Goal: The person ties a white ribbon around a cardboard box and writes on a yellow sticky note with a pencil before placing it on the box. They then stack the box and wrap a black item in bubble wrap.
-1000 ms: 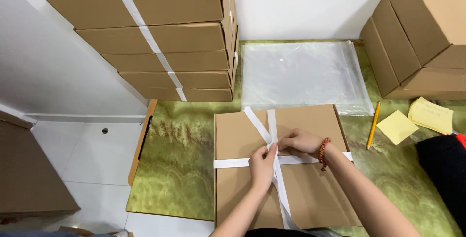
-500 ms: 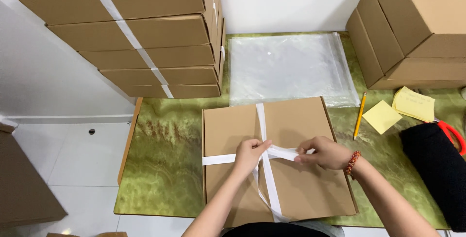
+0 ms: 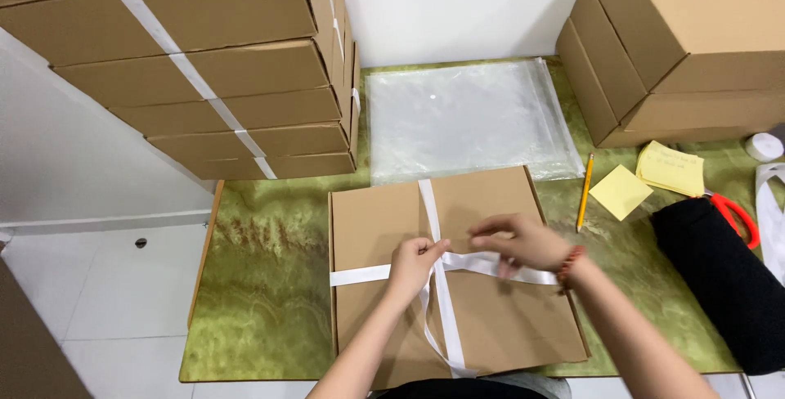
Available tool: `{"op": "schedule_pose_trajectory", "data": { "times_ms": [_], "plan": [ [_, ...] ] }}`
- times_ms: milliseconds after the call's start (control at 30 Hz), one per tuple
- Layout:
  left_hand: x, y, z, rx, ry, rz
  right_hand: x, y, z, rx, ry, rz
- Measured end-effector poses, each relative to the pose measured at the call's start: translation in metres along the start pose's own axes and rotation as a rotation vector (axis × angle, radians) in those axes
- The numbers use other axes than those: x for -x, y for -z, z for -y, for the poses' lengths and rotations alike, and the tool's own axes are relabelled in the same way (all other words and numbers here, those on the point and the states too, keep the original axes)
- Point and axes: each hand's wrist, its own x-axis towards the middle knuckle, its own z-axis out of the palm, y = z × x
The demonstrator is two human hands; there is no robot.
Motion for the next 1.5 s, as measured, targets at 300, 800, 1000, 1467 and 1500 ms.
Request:
{"op": "schedule_pose_trajectory", "data": {
  "times_ms": [300, 800, 1000, 1467, 1500],
  "plan": [
    [0.026, 0.003, -0.032, -0.028, -0.014, -0.022, -0.099, -0.052, -0.085, -0.335, 0.012, 0.186],
    [0.059, 0.052, -0.095, 0.07, -0.032, 0.312, -0.077, -0.041, -0.088, -0.153, 0.075, 0.023],
    [0.05, 0.055, -0.096, -0.107, -0.088, 0.336, -0.096, -0.051, -0.117, -0.321, 0.027, 0.085],
    [0.043, 0.13, -0.116, -0.409, 0.013, 0.269, -0.074, -0.057, -0.09, -0.438, 0.012, 0.034],
    [0.047, 0.146, -0.124, -0.569, 0.052, 0.186, -0.072, -0.059, -0.09, -0.437, 0.014, 0.023]
  ]
}}
